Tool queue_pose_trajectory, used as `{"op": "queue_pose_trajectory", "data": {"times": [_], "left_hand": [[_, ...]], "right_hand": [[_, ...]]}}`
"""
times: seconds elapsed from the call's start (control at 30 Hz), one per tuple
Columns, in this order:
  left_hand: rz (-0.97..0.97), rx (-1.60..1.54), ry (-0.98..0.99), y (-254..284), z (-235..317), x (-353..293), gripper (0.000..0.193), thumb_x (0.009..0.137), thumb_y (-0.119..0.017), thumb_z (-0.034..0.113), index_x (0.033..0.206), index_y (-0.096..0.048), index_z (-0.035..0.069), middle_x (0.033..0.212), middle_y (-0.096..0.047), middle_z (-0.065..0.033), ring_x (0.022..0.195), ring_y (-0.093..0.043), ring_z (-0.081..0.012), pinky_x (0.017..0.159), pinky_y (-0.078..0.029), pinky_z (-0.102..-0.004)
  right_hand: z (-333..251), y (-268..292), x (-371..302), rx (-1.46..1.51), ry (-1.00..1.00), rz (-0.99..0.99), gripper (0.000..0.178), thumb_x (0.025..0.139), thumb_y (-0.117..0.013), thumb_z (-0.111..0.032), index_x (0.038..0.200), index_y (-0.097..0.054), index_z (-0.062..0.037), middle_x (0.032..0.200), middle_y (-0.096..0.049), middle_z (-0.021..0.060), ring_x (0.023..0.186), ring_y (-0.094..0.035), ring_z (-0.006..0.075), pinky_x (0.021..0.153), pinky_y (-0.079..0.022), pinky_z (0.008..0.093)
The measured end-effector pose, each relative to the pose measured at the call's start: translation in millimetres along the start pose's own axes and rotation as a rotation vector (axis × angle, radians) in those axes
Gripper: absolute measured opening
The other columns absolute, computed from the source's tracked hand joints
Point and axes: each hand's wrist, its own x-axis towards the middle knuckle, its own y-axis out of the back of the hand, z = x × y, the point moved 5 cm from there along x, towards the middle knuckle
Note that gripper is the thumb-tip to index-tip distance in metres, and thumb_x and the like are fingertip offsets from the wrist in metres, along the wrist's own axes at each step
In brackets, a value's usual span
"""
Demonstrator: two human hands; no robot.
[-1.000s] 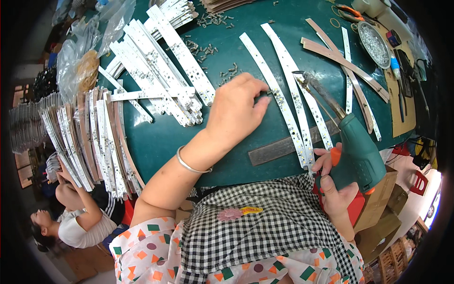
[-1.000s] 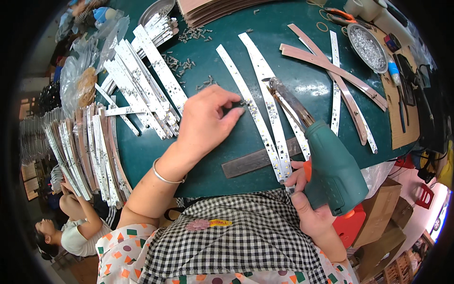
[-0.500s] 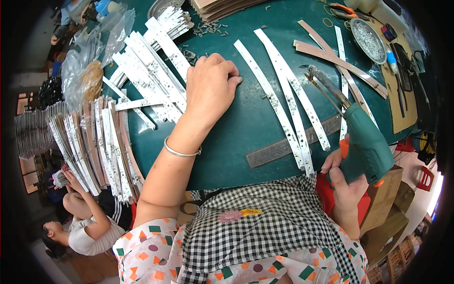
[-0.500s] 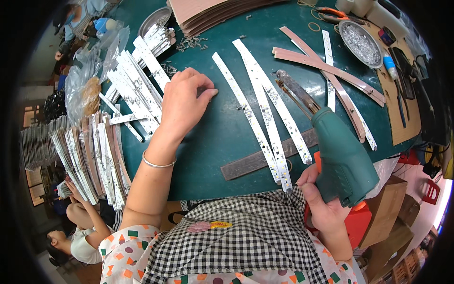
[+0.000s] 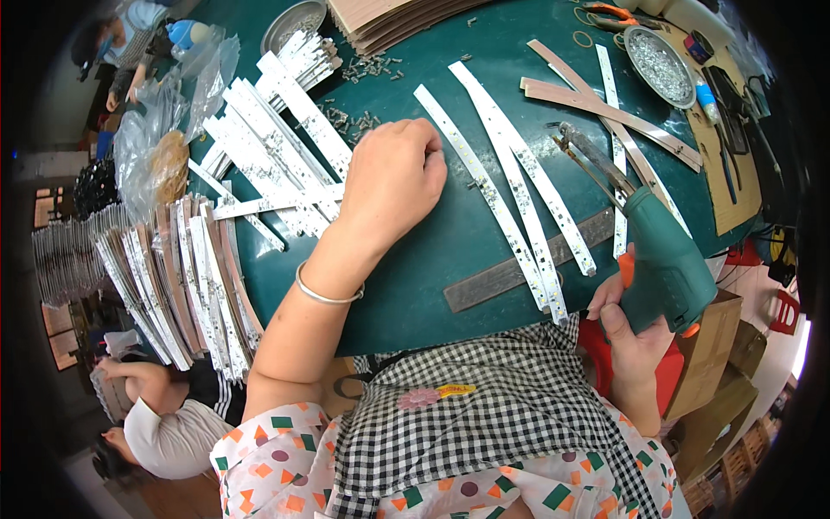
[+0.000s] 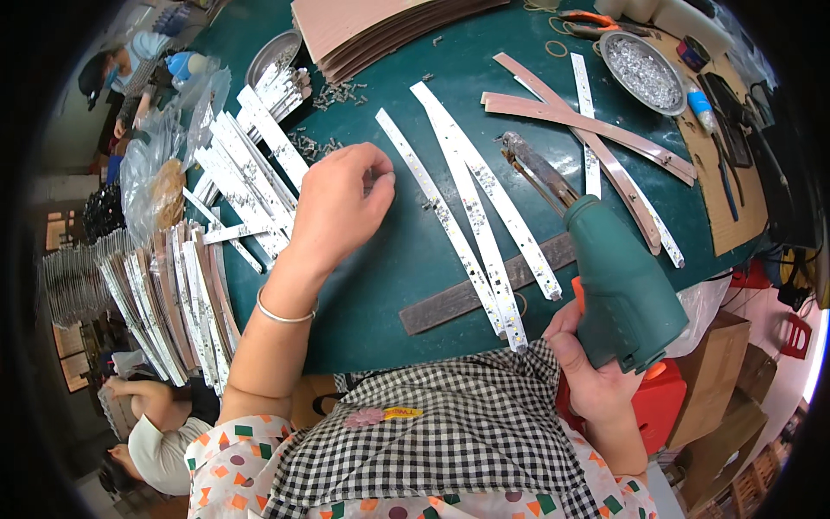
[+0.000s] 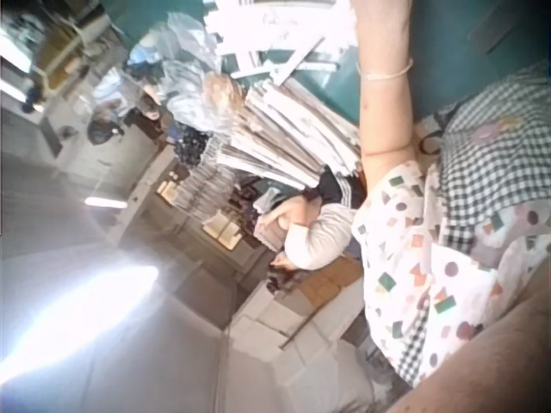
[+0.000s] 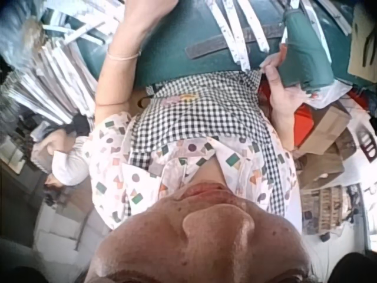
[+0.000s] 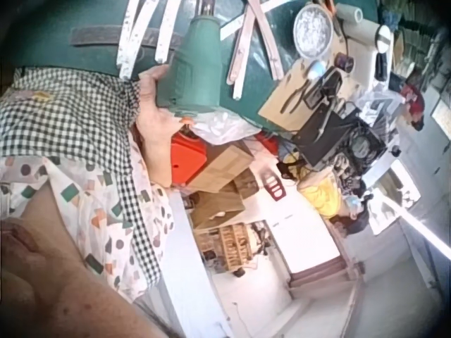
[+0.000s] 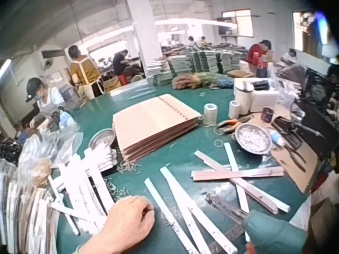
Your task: The person attaches small electrical connectors onto LED strips by hand and solders them in place using a soldering gun.
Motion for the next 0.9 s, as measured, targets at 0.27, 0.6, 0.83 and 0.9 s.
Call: {"op": "queue_pose_trajectory", "data": {"times": [0.27, 0.6, 0.83, 0.9], "left_hand": [[-0.103, -0.19, -0.203, -24.1, 28.6, 21.6, 0.008, 0.079, -0.063, 0.008, 0.084, -0.065, 0.002, 0.077, -0.064, -0.0125, 0.082, -0.06, -0.0295, 0.073, -0.049, -0.0389], [-0.244, -0.97, 0.222, 10.8, 30.2, 25.2, 0.011, 0.092, -0.059, 0.004, 0.096, -0.067, -0.002, 0.084, -0.065, -0.0014, 0.078, -0.058, -0.0071, 0.07, -0.047, -0.023], [-0.311, -1.384, 0.34, 6.5, 36.4, 4.3, 0.014, 0.09, -0.061, -0.003, 0.103, -0.065, -0.004, 0.091, -0.069, -0.0126, 0.078, -0.068, -0.0181, 0.07, -0.055, -0.0283], [-0.264, -1.552, 0.402, 2.7, 44.5, -6.2, 0.015, 0.088, -0.063, -0.004, 0.102, -0.064, -0.005, 0.094, -0.07, -0.0176, 0.078, -0.07, -0.0225, 0.068, -0.057, -0.0308]], "right_hand": [[-3.0, 6.9, -2.2, -0.005, -0.026, 0.069, 0.07, 0.084, -0.075, -0.016, 0.139, -0.038, 0.0057, 0.08, -0.052, 0.0054, 0.071, -0.055, 0.0166, 0.059, -0.048, 0.0269], [-35.8, 26.9, 32.2, -0.082, 0.165, 0.146, 0.066, 0.083, -0.073, -0.011, 0.137, -0.039, 0.0083, 0.081, -0.054, 0.0079, 0.067, -0.054, 0.0152, 0.055, -0.045, 0.0236], [-85.9, 17.8, 64.4, -0.234, 0.238, 0.23, 0.061, 0.082, -0.07, -0.007, 0.134, -0.044, 0.0099, 0.083, -0.058, 0.0096, 0.065, -0.054, 0.012, 0.054, -0.041, 0.0217], [-80.2, 0.4, 71.1, -0.164, 0.148, 0.169, 0.057, 0.082, -0.067, -0.002, 0.133, -0.045, 0.0074, 0.083, -0.058, 0.0089, 0.064, -0.054, 0.0109, 0.055, -0.042, 0.0215]]}}
